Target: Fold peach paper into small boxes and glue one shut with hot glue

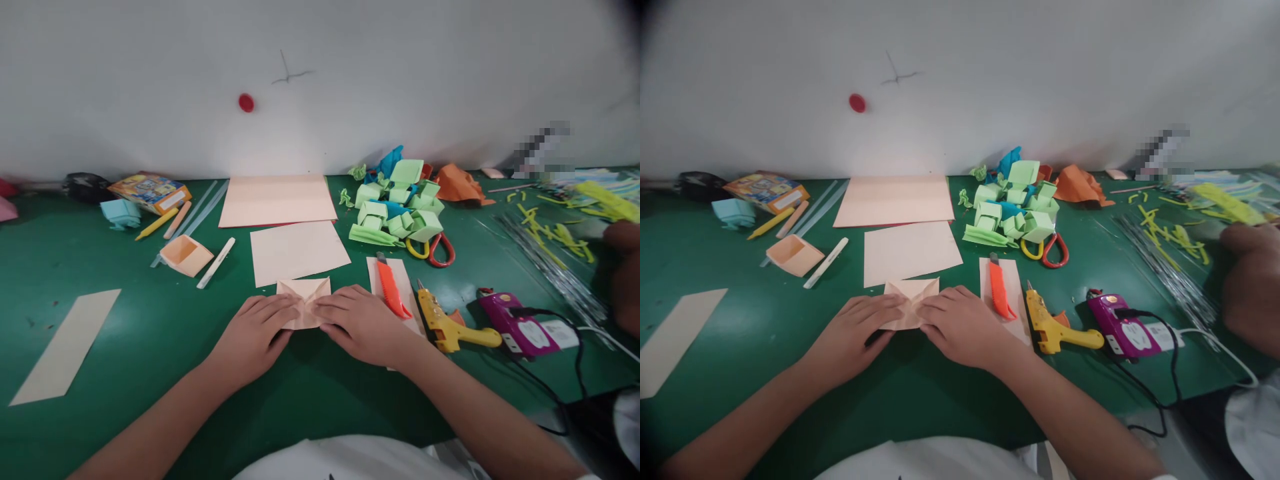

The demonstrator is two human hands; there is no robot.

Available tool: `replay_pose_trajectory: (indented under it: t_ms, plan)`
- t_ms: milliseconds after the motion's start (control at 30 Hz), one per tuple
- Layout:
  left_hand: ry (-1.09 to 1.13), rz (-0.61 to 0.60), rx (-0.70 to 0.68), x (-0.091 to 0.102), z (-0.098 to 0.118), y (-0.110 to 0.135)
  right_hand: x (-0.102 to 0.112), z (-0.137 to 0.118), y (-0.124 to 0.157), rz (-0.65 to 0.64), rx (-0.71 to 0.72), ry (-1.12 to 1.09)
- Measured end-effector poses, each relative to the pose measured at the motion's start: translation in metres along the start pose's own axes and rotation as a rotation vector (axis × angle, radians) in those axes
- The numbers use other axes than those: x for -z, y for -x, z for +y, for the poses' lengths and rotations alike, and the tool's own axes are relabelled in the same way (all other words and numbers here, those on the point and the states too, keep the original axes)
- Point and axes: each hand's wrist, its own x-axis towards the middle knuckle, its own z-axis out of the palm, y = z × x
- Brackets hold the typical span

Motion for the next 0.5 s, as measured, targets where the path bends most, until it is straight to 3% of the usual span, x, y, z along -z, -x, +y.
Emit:
replay_pose_trajectory:
  t_ms: [233, 367, 500]
  plan:
    - [0.05, 0.037, 0.028, -0.001, -0.004, 0.001, -0.006, 0.002, -0.001, 0.122, 0.011, -0.031]
    - [0.103, 0.048, 0.115, -0.001, -0.008, 0.0, -0.011, 0.005, -0.001, 0.209, 0.039, -0.005]
    - [0.153, 0.077, 0.21, -0.001, -0.009, 0.0, -0.014, 0.009, 0.002, 0.208, 0.056, 0.026]
